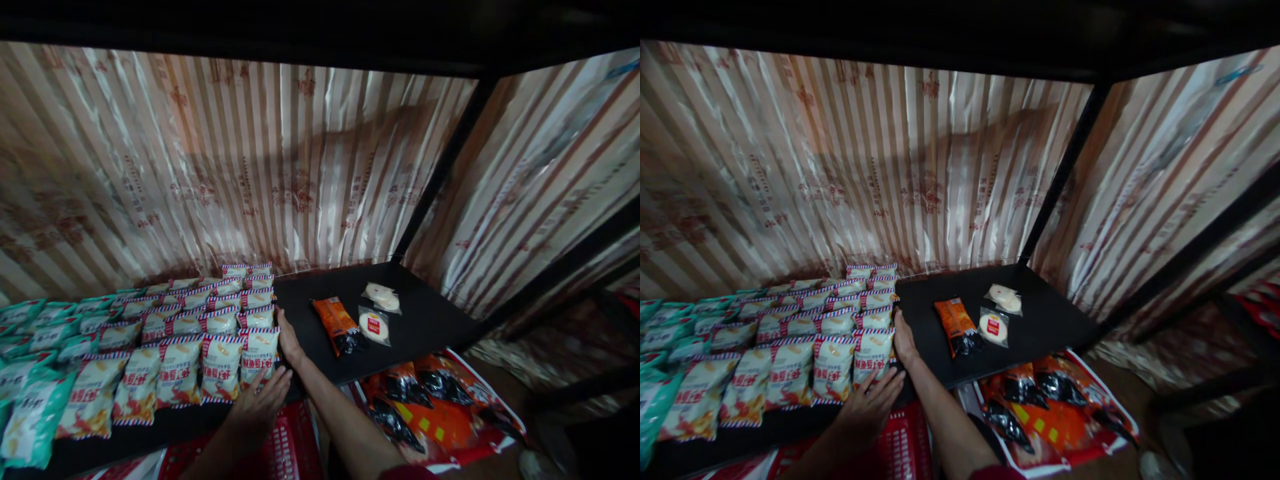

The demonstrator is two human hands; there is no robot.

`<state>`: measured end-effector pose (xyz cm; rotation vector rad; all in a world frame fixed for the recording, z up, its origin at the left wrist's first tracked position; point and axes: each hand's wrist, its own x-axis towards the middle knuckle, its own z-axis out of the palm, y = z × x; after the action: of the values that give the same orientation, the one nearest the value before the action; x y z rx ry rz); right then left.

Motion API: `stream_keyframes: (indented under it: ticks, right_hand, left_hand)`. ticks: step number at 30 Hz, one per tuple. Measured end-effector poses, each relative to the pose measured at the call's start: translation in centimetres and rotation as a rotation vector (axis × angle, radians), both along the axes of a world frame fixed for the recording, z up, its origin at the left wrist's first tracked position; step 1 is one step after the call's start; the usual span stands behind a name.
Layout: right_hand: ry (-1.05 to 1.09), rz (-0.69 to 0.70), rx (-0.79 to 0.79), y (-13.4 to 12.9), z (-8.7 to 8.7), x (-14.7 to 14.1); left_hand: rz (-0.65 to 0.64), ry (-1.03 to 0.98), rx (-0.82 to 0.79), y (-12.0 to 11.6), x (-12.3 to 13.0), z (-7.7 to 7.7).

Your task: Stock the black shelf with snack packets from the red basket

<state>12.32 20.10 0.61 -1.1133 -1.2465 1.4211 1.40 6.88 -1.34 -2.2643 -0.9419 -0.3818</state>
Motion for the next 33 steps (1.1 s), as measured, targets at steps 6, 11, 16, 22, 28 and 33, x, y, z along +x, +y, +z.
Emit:
stream_keyframes:
  ticks: [6, 11, 16, 22, 28, 33]
  right_hand:
    - [-0.072, -0.07, 0.018, 1.8, -0.5, 0.4]
    - [-0.138, -0.09, 0.004, 3.9, 0.1, 0.0]
    - [-0.194, -0.052, 0.001, 4.9, 0.5, -0.8]
    - [-0.23, -0.018, 0.026, 4.6, 0.8, -0.7]
    - [-0.222, 0.003, 0.021, 4.5, 0.7, -0.7]
    - [-0.158, -0.028, 0.016, 3.6, 0.1, -0.3]
  left_hand:
    - [-0.045, 0.073, 0.022, 0.2, -0.4, 0.0]
    - [-0.011, 0.091, 0.026, -0.3, -0.3, 0.2]
    - [0.023, 0.089, 0.02, -0.5, -0.1, 0.3]
    - [0.004, 0.099, 0.003, -0.4, -0.4, 0.1]
    - [0.009, 0.101, 0.0, -0.4, -0.4, 0.0]
    - [0.006, 0.096, 0.011, -0.6, -0.2, 0.7]
